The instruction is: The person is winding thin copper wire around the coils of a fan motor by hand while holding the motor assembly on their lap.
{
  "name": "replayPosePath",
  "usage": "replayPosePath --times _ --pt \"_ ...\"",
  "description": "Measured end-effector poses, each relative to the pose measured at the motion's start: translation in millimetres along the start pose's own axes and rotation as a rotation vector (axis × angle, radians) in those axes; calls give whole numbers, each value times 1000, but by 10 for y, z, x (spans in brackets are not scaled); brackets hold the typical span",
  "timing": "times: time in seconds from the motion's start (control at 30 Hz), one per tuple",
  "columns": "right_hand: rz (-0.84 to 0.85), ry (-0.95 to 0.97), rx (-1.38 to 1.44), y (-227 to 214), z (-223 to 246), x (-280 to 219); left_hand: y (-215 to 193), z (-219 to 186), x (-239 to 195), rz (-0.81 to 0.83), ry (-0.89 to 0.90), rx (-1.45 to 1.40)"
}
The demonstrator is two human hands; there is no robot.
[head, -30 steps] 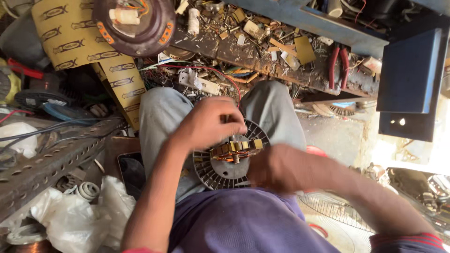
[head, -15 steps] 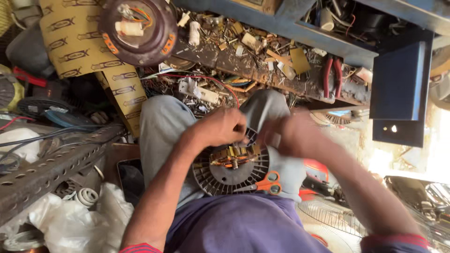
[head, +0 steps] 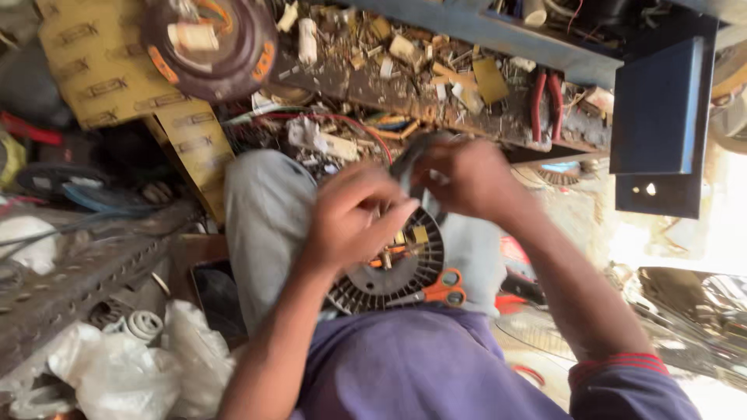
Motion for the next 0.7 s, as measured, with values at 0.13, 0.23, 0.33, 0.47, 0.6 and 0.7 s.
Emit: replayPosePath --times 0.13,0.23,0.33,0.47,0.6,0.7 --pt "175 -28 184 -245 393 -281 -78 348 375 676 -381 457" --pt "516 -199 251 -111 814 -393 -269 12 64 303 -280 229" --pt "181 -440 370 -225 654 -236 -35 -491 -408 319 164 417" --pt "139 -251 249 55 246 292 -59 -546 -404 252 310 731" --pt "-37 -164 38 -264 101 96 -2 -38 -16 34 14 114" --pt "282 219 -34 -405 342 -90 4 373 439 763 -450 483"
Point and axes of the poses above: each hand's wrist, its own x-axis towards the middle knuckle, its own y-axis out of the palm, z = x × y, the point moved 1 cm from there along x, towards the middle knuckle
